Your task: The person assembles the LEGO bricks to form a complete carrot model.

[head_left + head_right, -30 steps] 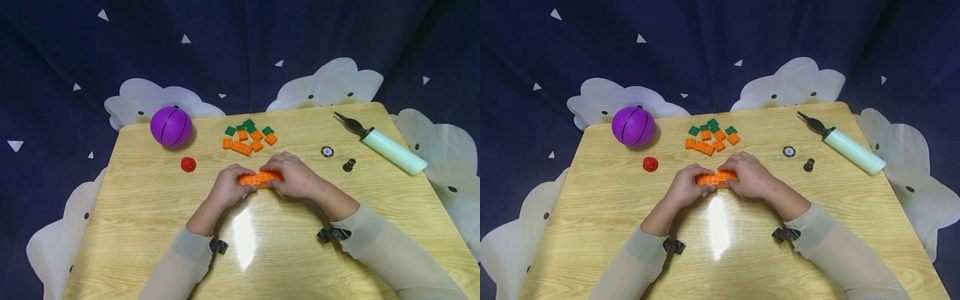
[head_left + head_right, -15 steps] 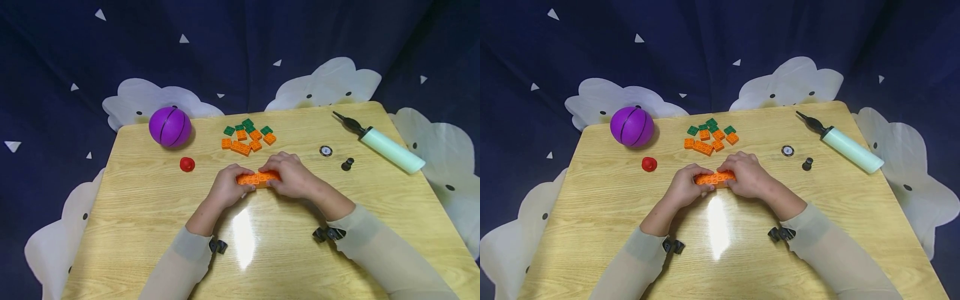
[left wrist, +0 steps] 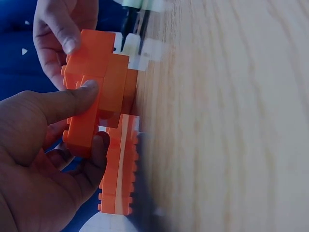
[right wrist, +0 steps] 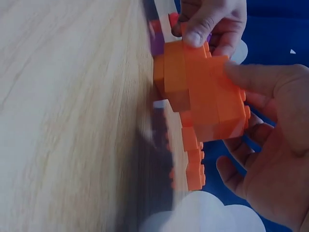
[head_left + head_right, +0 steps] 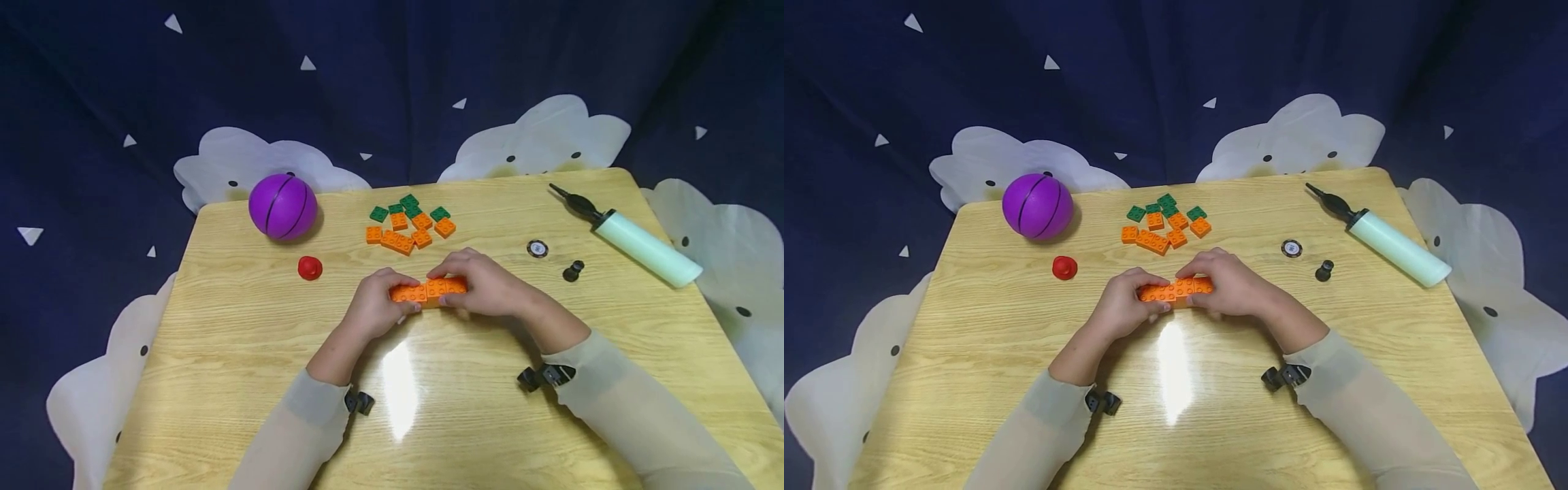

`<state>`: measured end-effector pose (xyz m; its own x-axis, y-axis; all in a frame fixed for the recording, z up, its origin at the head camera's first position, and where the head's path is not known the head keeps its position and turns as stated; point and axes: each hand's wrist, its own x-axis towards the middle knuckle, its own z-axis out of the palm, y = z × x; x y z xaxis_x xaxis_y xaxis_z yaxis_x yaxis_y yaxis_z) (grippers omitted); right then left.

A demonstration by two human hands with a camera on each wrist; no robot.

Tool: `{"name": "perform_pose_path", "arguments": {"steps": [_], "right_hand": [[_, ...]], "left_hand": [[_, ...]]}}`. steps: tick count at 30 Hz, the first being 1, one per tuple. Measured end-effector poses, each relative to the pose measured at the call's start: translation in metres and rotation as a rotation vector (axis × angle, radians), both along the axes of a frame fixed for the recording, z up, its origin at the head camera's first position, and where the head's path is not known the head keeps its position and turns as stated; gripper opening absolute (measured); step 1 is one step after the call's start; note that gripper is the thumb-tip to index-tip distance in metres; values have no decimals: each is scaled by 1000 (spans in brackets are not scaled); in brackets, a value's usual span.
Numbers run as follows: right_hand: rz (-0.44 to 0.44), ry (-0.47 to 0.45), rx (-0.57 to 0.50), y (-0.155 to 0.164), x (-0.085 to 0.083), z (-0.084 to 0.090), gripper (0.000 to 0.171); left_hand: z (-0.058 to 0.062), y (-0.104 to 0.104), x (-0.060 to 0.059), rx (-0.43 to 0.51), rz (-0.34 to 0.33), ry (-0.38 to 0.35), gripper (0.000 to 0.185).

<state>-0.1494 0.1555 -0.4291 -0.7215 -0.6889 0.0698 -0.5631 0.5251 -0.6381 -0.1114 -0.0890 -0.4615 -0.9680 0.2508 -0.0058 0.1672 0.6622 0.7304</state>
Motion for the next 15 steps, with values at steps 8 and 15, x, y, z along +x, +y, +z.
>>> {"name": "perform_pose_path", "arguments": {"steps": [8,15], "right_hand": [[-25,-103,-53,5,-8,-3,37],[-91,-138,-74,6,-17,-9,33]], "left_hand": [[1,1,1,5,4,-18,37],[1,1,0,-3,1,-16,37]]}}
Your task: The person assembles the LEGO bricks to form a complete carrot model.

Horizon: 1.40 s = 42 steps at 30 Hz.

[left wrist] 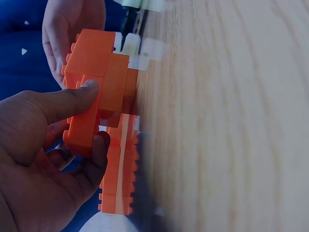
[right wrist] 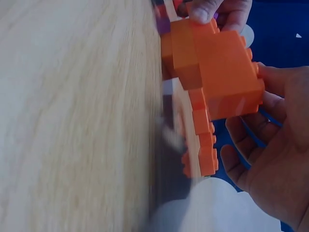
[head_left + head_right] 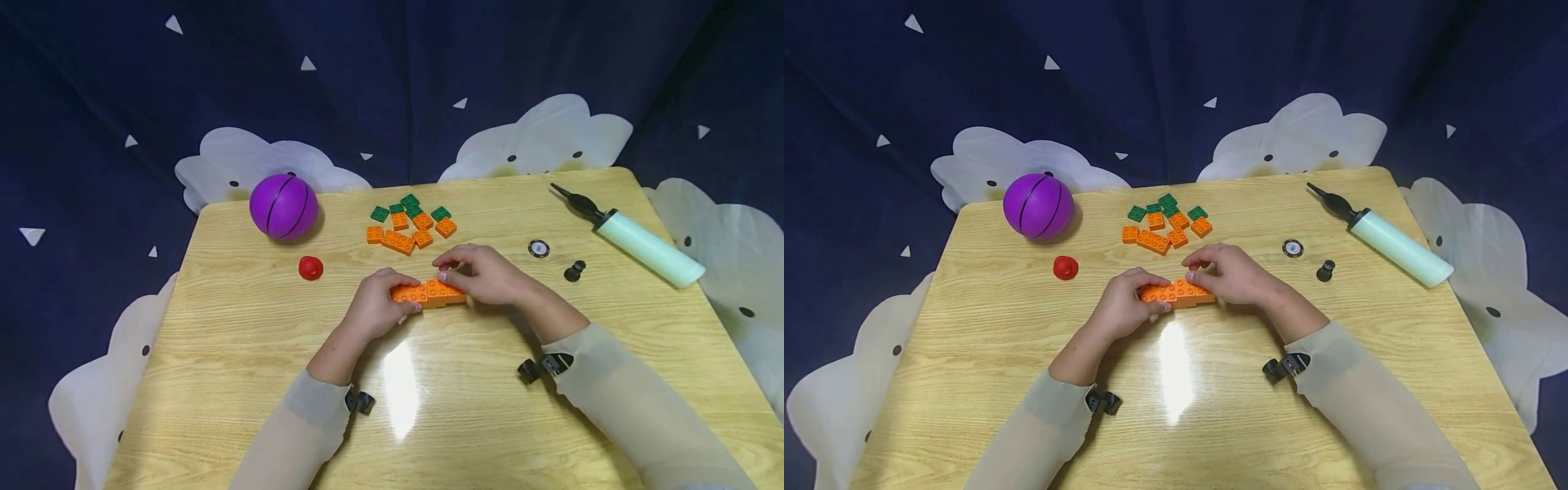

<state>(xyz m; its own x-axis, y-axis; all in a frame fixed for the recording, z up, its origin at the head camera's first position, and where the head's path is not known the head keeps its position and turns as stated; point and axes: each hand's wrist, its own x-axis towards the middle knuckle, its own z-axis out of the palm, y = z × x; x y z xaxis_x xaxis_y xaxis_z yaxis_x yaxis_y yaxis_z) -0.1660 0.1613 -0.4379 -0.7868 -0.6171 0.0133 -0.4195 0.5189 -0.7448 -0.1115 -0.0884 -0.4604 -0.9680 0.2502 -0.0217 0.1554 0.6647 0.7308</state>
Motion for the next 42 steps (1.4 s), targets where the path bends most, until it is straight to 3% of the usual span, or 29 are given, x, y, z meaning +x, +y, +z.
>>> {"name": "perform_pose_path", "arguments": {"steps": [27,42], "right_hand": [[-264,36,26,-6,-46,-24,33],[-317,110,120,-14,-66,-34,54]], "left_hand": [[2,1,2,20,10,-14,36],[3,1,1,15,4,-14,36]]}}
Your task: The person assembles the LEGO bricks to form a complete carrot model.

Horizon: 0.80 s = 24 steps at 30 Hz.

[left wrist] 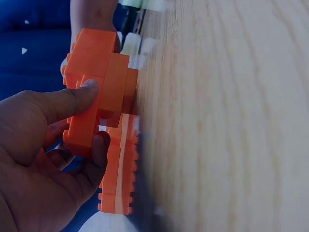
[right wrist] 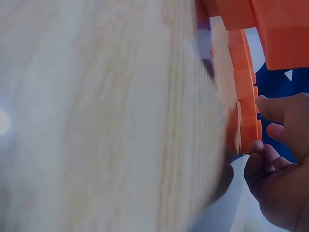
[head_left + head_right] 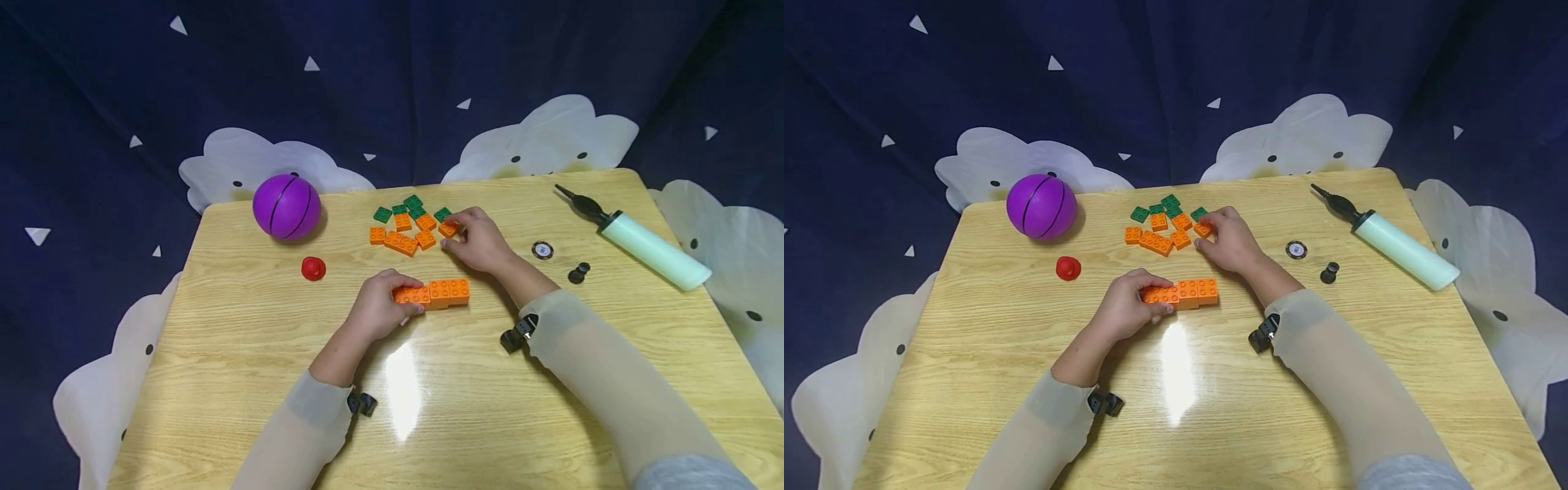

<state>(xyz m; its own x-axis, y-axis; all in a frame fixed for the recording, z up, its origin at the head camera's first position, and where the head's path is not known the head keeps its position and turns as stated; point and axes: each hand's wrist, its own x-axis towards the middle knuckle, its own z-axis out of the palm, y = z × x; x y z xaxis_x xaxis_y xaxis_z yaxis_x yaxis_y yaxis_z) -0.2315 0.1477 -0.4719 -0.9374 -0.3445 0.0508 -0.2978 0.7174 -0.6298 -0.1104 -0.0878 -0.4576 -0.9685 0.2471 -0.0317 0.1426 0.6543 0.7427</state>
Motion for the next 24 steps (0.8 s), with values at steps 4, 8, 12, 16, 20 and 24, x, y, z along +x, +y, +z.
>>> {"name": "perform_pose_path", "arguments": {"steps": [4,8,12,16,20,24], "right_hand": [[0,-10,31,-1,-4,0,54],[4,-19,68,-1,-7,-1,53],[-10,-18,95,-2,-10,-3,49],[-24,-18,99,-3,-11,-4,44],[-28,-28,82,-4,-8,-2,42],[-20,-12,41,-5,-2,3,38]], "left_hand": [[0,0,0,1,3,-7,36],[0,0,1,4,6,-10,36],[0,1,1,1,6,-7,36],[0,1,0,1,8,-6,36],[0,0,0,1,9,-6,36],[0,-1,0,-24,2,12,37]]}}
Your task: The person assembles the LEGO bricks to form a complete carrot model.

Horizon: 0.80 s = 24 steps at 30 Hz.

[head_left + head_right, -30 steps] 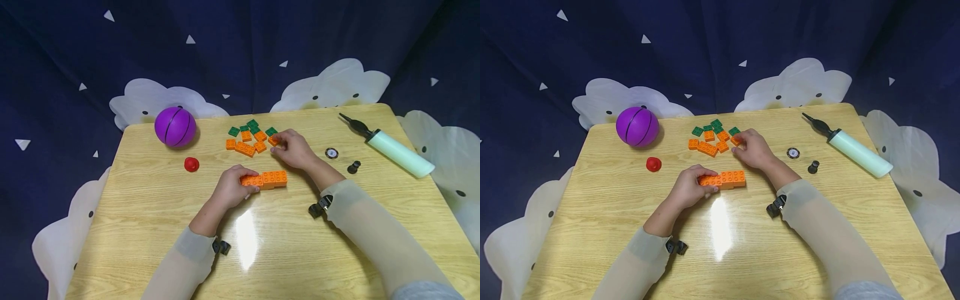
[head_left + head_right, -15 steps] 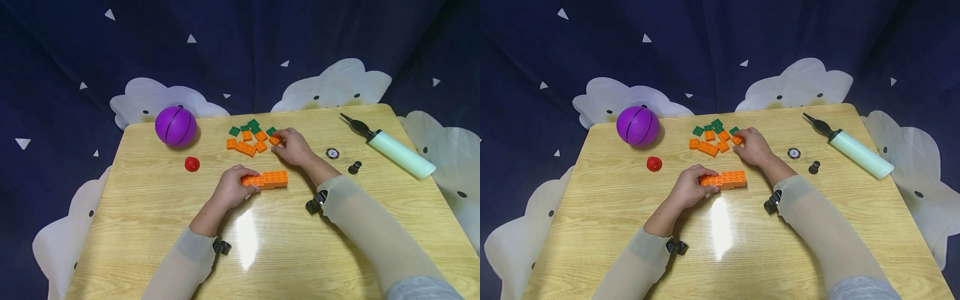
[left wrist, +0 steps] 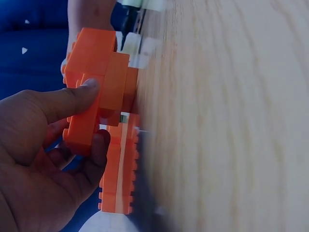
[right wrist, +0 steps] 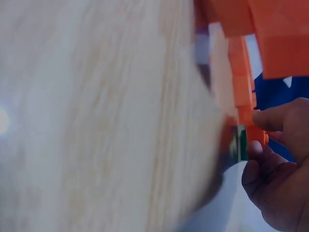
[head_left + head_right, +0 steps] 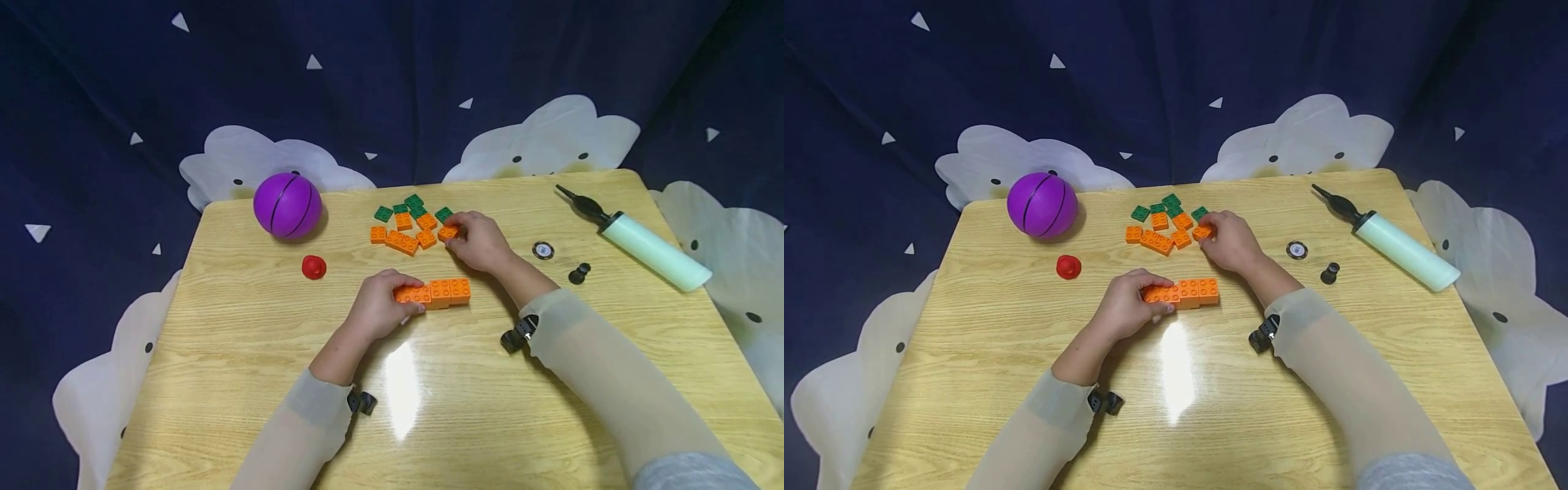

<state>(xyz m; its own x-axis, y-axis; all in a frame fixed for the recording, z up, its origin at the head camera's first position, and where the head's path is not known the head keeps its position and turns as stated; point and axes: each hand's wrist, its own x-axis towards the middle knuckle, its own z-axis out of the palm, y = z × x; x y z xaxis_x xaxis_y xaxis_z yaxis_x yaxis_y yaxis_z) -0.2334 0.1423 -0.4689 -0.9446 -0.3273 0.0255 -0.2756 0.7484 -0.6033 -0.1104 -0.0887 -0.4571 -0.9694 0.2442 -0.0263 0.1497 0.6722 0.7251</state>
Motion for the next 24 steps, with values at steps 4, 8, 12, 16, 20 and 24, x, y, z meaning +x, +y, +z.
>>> {"name": "perform_pose_path", "arguments": {"steps": [4,8,12,16,20,24], "right_hand": [[18,23,-35,-3,8,8,36],[33,25,-58,-6,19,18,35],[59,15,-94,-6,29,25,34],[117,9,-140,-7,39,33,33],[177,16,-183,-8,50,39,32],[236,26,-202,-10,60,42,34]], "left_hand": [[1,-1,-1,-16,-7,11,37],[1,-1,-2,-10,-3,2,39],[2,-1,-1,18,14,-17,45],[3,-1,-1,36,39,-41,49],[4,-1,-1,25,56,-57,52],[3,0,-1,17,57,-60,52]]}}
